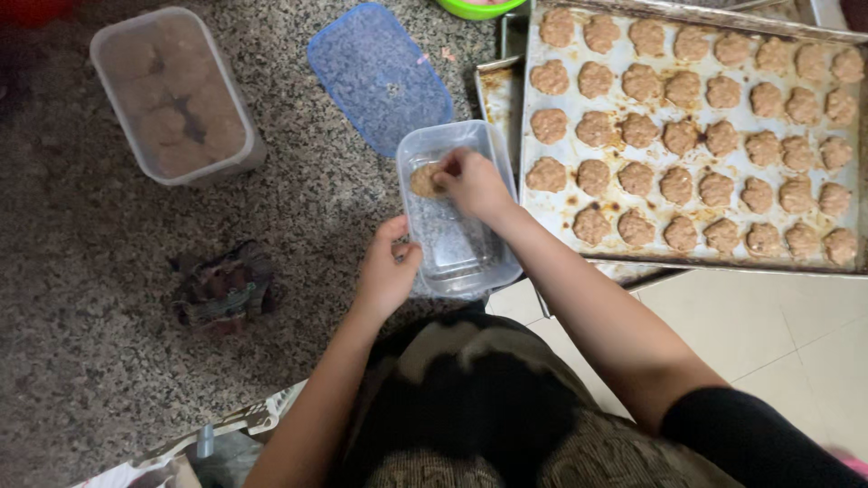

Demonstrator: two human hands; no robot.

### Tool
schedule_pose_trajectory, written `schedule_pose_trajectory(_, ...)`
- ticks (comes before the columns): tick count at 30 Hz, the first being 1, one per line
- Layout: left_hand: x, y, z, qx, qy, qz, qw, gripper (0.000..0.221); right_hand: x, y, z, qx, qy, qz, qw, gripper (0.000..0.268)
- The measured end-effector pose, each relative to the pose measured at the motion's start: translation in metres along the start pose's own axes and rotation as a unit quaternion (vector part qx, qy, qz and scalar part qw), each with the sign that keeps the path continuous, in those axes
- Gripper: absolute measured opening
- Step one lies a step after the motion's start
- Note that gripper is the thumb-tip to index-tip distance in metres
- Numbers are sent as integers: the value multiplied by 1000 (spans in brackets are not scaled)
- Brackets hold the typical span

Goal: The person sorts cookies from baking trays into plastic containers by hand, then closes the lids and moves the trays.

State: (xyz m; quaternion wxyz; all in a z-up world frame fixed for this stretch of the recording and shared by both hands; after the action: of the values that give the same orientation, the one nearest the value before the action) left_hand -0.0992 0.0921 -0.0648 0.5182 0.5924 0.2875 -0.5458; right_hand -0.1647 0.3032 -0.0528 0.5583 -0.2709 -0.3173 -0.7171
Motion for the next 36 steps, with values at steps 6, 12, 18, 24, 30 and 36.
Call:
schedule_pose_trajectory(6, -1, -1, 2, 3, -7, 24, 1000, 52, -70, -26, -57, -31, -205, -207, 956, 20)
schedule_pose_trajectory(12, -2, -11, 4, 38, 28, 31, 998, 51, -44, -10, -42, -95, -62, -184, 976, 26)
schedule_pose_trajectory(18, -11, -14, 9, 57, -52, 17, 997, 52, 28, 20, 1, -120, 1, -48, 992, 33)
schedule_pose_trajectory(24, 1, -38, 26, -15, -96, 39, 994, 49, 11, 81, 103, -218, -29, -54, 974, 25)
schedule_pose_trajectory(30, 0, -67, 42, 19, -282, 40, 958, 69, -36, 73, 138, -144, 239, 4, 960, 41)
schedule_pose_trajectory(36, -5, -88, 54, 115, -541, 174, 815, 121, -69, 69, 126, -85, 295, -61, 950, 46)
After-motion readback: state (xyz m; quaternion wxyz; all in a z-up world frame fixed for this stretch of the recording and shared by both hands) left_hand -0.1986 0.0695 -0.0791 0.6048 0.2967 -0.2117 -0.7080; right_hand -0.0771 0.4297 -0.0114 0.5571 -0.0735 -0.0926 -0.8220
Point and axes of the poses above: each hand's wrist, its own y-axis away from the middle knuckle, its own z-axis out of the back of the hand, x = y × z, the point moved 7 cm from there along -y, towards the middle knuckle
